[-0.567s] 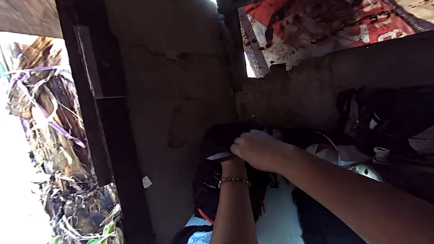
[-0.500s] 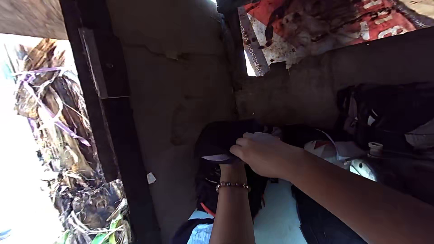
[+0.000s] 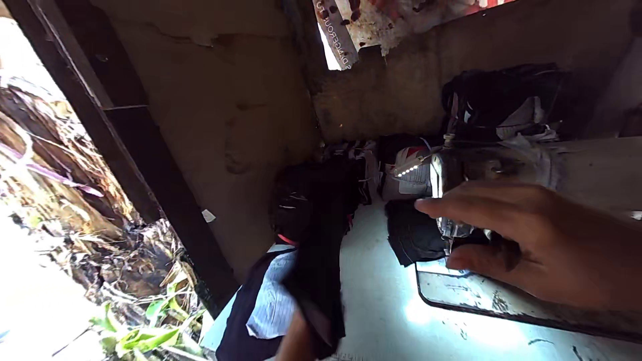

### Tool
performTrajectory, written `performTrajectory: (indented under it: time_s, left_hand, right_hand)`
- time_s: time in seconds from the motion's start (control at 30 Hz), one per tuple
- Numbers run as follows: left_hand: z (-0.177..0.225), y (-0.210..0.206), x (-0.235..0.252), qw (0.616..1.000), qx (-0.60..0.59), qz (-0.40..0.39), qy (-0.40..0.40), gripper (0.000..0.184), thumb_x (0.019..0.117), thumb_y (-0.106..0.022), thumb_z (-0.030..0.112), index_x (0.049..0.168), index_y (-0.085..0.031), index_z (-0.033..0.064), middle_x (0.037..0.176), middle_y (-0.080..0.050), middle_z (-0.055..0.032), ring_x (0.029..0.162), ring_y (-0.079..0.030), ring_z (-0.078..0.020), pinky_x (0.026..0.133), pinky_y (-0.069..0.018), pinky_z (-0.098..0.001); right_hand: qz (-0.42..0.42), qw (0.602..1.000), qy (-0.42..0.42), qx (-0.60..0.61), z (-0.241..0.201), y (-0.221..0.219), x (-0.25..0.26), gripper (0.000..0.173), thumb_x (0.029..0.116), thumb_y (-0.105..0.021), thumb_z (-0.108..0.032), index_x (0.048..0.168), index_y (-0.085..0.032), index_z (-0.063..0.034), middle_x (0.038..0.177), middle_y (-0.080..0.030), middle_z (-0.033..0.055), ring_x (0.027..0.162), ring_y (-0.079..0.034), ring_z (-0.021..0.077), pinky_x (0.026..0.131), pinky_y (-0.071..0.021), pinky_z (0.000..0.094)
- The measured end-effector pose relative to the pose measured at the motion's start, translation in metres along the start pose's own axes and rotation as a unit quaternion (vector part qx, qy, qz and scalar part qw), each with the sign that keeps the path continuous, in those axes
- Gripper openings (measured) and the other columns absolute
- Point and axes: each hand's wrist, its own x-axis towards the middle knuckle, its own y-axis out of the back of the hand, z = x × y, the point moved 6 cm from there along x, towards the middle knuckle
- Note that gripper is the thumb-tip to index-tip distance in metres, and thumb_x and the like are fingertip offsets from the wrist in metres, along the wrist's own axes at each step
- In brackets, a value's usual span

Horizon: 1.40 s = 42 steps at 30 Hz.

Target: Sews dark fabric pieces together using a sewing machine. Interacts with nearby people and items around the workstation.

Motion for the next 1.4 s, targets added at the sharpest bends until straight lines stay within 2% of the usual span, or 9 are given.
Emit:
performTrajectory:
  time_s: [0.03, 0.1, 0.17, 0.33, 0.53, 0.73, 0.93, 1.2, 1.4]
  left_hand:
    - [0.007, -0.034, -0.004, 0.98, 0.186, -0.076, 0.006, 0.035, 0.1077, -0.044, 0.023, 0.131, -0.065, 0.0073, 0.127, -0.068, 0.0034, 0.124, -0.058, -0.0052, 0.113, -0.0411, -0.0331]
    - [-0.016, -0.089, -0.023, 0.869, 0.449, -0.2, -0.063, 0.049, 0.107, -0.041, 0.044, 0.141, -0.064, 0.0166, 0.146, -0.06, -0.0078, 0.143, -0.046, -0.0409, 0.108, -0.0236, -0.0806]
    - [-0.037, -0.112, -0.037, 0.795, 0.525, -0.303, -0.024, 0.061, 0.1053, -0.029, 0.06, 0.151, -0.053, 0.0278, 0.157, -0.049, -0.0067, 0.15, -0.031, -0.0488, 0.105, -0.0097, -0.0883]
    - [-0.012, -0.053, 0.009, 0.826, 0.512, -0.218, 0.095, 0.042, 0.1096, -0.041, 0.033, 0.132, -0.07, 0.0136, 0.138, -0.066, -0.0092, 0.138, -0.053, -0.0344, 0.116, -0.02, -0.075]
    - [-0.035, 0.042, 0.012, 0.721, 0.567, -0.131, 0.376, 0.076, 0.0976, -0.063, 0.053, 0.154, -0.043, 0.0054, 0.15, -0.051, -0.0231, 0.142, -0.042, -0.0458, 0.109, -0.0366, -0.0692]
    - [-0.018, 0.034, 0.006, 0.731, 0.559, -0.178, 0.349, 0.05, 0.101, -0.06, 0.015, 0.149, -0.051, 0.0066, 0.14, -0.06, -0.0215, 0.131, -0.056, -0.0392, 0.109, -0.0435, -0.0569]
    - [-0.003, 0.05, -0.012, 0.776, 0.532, -0.177, 0.288, 0.056, 0.0958, -0.053, -0.003, 0.15, -0.051, 0.0073, 0.137, -0.062, -0.022, 0.128, -0.06, -0.0378, 0.11, -0.0445, -0.0531]
    - [0.009, 0.033, -0.03, 0.678, 0.622, -0.192, 0.341, 0.051, 0.101, -0.051, 0.003, 0.15, -0.052, 0.0135, 0.127, -0.066, -0.0247, 0.117, -0.064, -0.0455, 0.095, -0.051, -0.0626]
    - [0.012, 0.028, -0.039, 0.632, 0.659, -0.216, 0.345, 0.048, 0.1026, -0.043, -0.004, 0.149, -0.049, 0.0067, 0.124, -0.066, -0.0268, 0.115, -0.064, -0.0466, 0.091, -0.0525, -0.0608]
  right_hand:
    - [0.0, 1.0, -0.001, 0.006, -0.001, 0.001, -0.008, 0.046, 0.1008, -0.051, -0.051, 0.123, -0.071, -0.0167, 0.093, -0.068, -0.0067, 0.083, -0.062, -0.0018, 0.072, -0.0515, 0.0116]
    - [-0.013, 1.0, -0.003, 0.021, -0.005, -0.005, -0.021, 0.045, 0.1027, -0.049, -0.049, 0.123, -0.07, -0.0155, 0.093, -0.069, -0.0024, 0.083, -0.064, 0.0041, 0.072, -0.0534, 0.0167]
    - [-0.06, 0.997, -0.011, 0.049, -0.01, -0.021, -0.031, 0.04, 0.103, -0.05, -0.041, 0.125, -0.069, -0.0151, 0.095, -0.07, 0.0025, 0.083, -0.067, 0.0117, 0.073, -0.0569, 0.0242]
    - [-0.312, 0.93, -0.128, 0.147, -0.002, -0.103, -0.062, 0.026, 0.0981, -0.061, -0.009, 0.121, -0.069, 0.0005, 0.105, -0.07, 0.0231, 0.097, -0.07, 0.0408, 0.081, -0.0575, 0.054]
    - [-0.462, 0.805, -0.341, 0.148, 0.031, -0.167, -0.082, 0.068, 0.1038, -0.057, -0.041, 0.15, -0.042, 0.0057, 0.137, -0.054, 0.03, 0.132, -0.05, 0.0461, 0.109, -0.0414, 0.0553]
    - [-0.34, 0.855, -0.356, 0.161, 0.03, -0.172, -0.085, 0.028, 0.1003, -0.063, -0.019, 0.119, -0.07, 0.0012, 0.116, -0.063, 0.0251, 0.111, -0.061, 0.0417, 0.097, -0.0484, 0.0533]
    - [-0.023, 0.994, -0.103, -0.018, 0.002, -0.149, -0.082, 0.017, 0.0754, -0.067, -0.003, 0.087, -0.074, -0.013, 0.081, -0.069, 0.0057, 0.073, -0.067, 0.0266, 0.058, -0.0562, 0.0382]
    - [0.134, 0.985, 0.04, 0.104, -0.031, -0.124, -0.054, 0.017, 0.1057, -0.048, -0.016, 0.108, -0.065, -0.0183, 0.098, -0.067, -0.0012, 0.096, -0.06, 0.0135, 0.088, -0.0471, 0.022]
    - [0.1, 0.98, 0.093, 0.146, -0.067, -0.138, -0.025, 0.013, 0.1058, -0.05, -0.018, 0.104, -0.063, -0.0165, 0.097, -0.068, 0.0005, 0.095, -0.062, 0.0159, 0.085, -0.0498, 0.024]
